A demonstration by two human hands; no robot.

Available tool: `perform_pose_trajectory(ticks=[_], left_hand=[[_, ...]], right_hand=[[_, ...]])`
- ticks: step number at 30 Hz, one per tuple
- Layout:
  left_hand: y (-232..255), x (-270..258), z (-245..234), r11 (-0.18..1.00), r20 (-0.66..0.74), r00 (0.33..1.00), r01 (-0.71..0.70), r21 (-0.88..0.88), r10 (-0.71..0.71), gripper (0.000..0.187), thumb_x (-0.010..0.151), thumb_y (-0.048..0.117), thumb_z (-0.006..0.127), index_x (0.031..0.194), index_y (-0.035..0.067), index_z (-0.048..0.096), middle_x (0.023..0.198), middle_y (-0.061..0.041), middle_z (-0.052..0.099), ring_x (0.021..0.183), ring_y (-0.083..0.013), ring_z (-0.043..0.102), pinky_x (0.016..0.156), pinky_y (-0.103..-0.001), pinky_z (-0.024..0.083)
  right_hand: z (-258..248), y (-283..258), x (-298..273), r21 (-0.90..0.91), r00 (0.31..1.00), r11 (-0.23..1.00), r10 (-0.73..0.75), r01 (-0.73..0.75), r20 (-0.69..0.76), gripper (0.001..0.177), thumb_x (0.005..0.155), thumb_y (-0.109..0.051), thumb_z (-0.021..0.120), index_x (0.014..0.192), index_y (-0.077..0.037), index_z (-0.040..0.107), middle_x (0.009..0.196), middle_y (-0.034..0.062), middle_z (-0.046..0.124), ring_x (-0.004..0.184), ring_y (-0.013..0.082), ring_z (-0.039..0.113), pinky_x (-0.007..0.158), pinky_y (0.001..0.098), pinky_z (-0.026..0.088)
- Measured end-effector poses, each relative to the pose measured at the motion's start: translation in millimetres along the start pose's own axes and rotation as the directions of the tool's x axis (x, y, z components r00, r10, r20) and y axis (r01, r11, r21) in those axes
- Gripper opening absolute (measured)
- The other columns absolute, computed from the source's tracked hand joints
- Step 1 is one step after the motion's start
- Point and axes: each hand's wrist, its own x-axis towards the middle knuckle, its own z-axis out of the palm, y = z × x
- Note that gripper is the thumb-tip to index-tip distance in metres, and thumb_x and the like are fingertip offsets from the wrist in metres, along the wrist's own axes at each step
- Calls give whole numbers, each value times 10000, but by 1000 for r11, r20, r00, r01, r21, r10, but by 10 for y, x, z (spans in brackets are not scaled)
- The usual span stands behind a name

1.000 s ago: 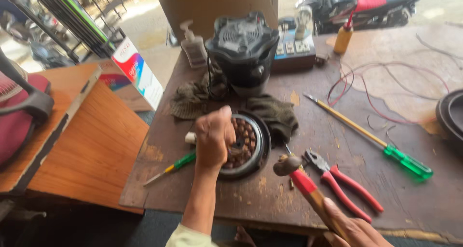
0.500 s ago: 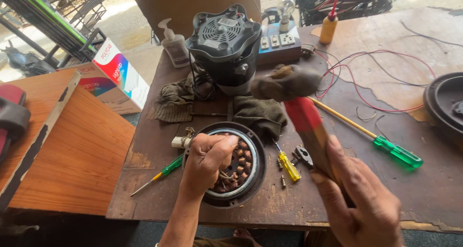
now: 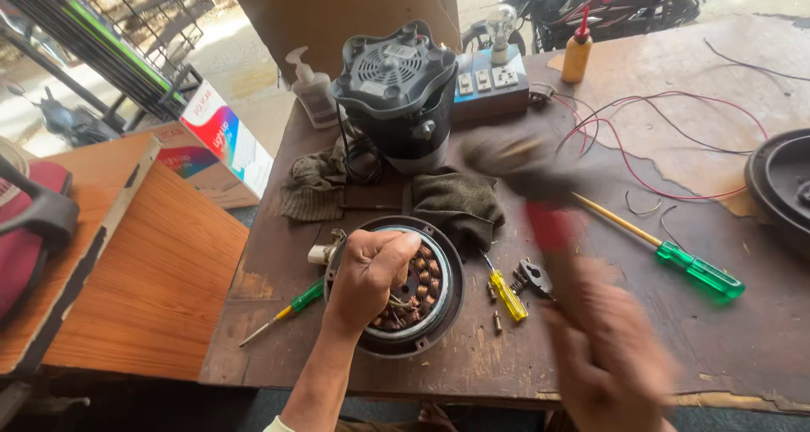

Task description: The person disassembles a ceiling fan motor by removing wires and screws, lifting the cover, and extracting the internal copper coil assembly using a hammer and pliers.

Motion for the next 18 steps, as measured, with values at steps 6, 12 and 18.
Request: perform_pose_trajectory(ticks=[6, 12, 18], left_hand=[[16, -46, 125, 993, 23, 998, 61, 97, -64, 454, 963, 185, 592, 550, 67, 444, 515, 61, 419, 505, -41, 384, 468, -278, 318], [-82, -37, 150, 998, 33, 997, 69, 15, -69, 466, 982, 197, 585, 561, 89, 417, 530, 76, 389, 518, -27, 342, 473, -271, 286], [-118, -68, 154, 996, 4, 997, 83, -33, -83, 473, 982, 164, 568, 537, 72, 440, 501, 62, 399, 479, -44, 338, 453, -281, 286]], right_hand=[[118, 193, 51, -76, 907, 996, 65, -37, 417, 705, 821, -19, 722, 1497, -57, 525, 896, 195, 672, 776, 331, 670, 693, 408, 551], [-126, 33, 107, 105, 992, 993, 36, -49, 120, 623, 871, -45, 707, 1465, -73, 519, 1060, 199, 712, 880, 259, 743, 744, 373, 571], [100, 114, 150, -14, 949, 999, 40, -38, 314, 592, 925, -34, 648, 1496, -119, 515, 988, 194, 683, 833, 337, 683, 746, 421, 555]])
